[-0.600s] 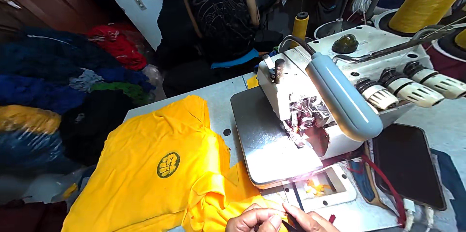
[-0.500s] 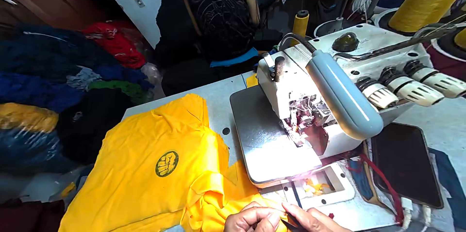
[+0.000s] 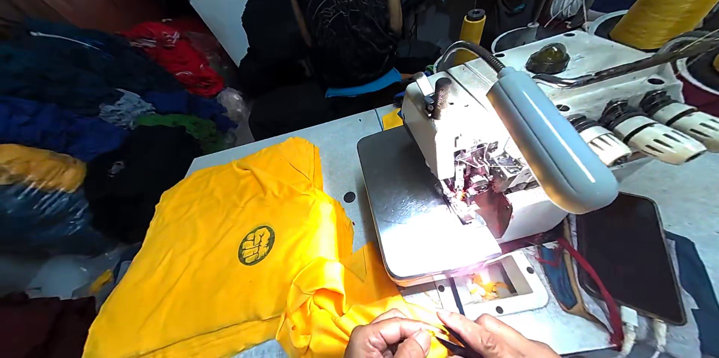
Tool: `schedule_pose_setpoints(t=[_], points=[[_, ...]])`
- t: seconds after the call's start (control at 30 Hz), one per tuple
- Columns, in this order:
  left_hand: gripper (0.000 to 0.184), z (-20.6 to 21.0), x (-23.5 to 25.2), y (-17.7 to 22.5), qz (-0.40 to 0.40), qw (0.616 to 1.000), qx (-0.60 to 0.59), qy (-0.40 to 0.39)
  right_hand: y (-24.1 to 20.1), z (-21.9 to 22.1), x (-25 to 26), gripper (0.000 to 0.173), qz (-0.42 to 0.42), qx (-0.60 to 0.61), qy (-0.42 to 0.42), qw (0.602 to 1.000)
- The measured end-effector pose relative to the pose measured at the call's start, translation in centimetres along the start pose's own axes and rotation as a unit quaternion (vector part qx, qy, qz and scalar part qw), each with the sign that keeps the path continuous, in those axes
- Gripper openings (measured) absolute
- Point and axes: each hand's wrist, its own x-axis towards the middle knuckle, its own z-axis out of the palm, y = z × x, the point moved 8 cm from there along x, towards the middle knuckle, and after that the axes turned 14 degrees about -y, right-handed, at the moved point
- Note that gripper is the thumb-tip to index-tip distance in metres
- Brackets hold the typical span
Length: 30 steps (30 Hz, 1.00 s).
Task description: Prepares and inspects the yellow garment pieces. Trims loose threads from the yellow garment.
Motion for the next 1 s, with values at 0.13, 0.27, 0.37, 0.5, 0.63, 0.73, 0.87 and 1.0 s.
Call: schedule_pose_setpoints(t=[0.13,0.27,0.37,0.5,0.63,0.73,0.87,1.0], points=[[0.013,0.2,0.1,0.2,0.0,1.0,0.007,-0.017,0.2,0.1,0.0,0.032,-0.008,-0.001,0.0,1.0],[0.011,0.3,0.2,0.4,0.004,0.999,0.03,-0.028,0.3,0.1,0.1,0.032,-0.024,0.004,0.004,1.0],[0.01,0.4,0.3,0.4,-0.001,0.998,0.044,-0.033,0.5,0.1,0.2,0.032,-0.039,0.003,0.007,0.999],[0.01,0.4,0.5,0.4,-0.012,0.998,0.044,-0.05,0.9,0.3,0.2,0.031,-0.075,0.013,0.011,0.997],[0.01,0.5,0.6,0.2,-0.019,0.997,0.045,-0.057,0.8,0.8,0.1,0.031,-0.111,-0.004,0.01,0.994],[0.009,0.4,0.5,-0.2,-0.03,0.997,0.043,-0.052,0.6,1.3,-0.1,0.029,-0.124,-0.061,0.012,0.99],[0.009,0.3,0.6,-0.3,-0.039,0.997,0.053,-0.041,0.3,1.3,-0.3,0.028,-0.13,-0.154,0.038,0.979],[0.009,0.3,0.8,0.2,-0.032,0.995,0.083,-0.039,0.0,1.2,-0.3,0.029,-0.133,-0.201,0.044,0.969]])
